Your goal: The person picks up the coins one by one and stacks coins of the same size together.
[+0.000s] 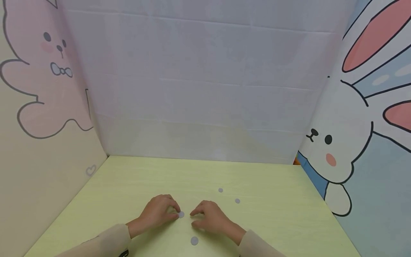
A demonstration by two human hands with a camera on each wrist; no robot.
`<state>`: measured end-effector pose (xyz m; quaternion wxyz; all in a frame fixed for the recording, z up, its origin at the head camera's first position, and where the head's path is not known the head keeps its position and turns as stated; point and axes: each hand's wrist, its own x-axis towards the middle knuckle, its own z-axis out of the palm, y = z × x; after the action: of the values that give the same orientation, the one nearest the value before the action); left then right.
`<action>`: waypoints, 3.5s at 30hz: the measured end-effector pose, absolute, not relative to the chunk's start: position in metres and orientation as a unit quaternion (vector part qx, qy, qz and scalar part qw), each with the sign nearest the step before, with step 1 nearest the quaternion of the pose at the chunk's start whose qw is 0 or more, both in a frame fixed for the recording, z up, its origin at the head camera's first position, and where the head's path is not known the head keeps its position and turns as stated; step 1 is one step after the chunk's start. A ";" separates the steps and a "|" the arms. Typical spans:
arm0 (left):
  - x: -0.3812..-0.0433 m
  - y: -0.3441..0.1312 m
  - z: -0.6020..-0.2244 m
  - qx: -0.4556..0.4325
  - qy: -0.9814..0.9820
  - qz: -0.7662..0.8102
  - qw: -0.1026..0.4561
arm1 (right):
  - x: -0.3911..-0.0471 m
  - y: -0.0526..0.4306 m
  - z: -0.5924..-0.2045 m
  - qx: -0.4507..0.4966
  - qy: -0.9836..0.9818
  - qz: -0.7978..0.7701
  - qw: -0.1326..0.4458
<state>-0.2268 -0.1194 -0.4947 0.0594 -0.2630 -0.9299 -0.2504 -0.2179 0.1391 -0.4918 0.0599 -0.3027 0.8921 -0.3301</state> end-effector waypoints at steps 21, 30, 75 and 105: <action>-0.225 -0.119 -0.493 -0.261 -0.931 -0.250 0.050 | -0.165 0.158 -0.496 -0.351 0.885 -0.304 0.017; -0.226 -0.119 -0.493 -0.262 -0.931 -0.248 0.050 | -0.164 0.153 -0.493 -0.355 0.892 -0.281 0.003; -0.227 -0.117 -0.509 -0.257 -0.932 -0.249 0.061 | -0.224 0.135 -0.506 -0.308 0.899 -0.311 -0.027; -0.226 -0.117 -0.503 -0.258 -0.927 -0.262 0.071 | -0.236 0.101 -0.505 -0.313 0.907 -0.279 -0.046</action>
<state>-0.2257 -0.1167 -0.5033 0.0710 -0.2577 -0.9274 -0.2619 -0.2363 0.1011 -0.5048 -0.0460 -0.3129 0.9068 -0.2788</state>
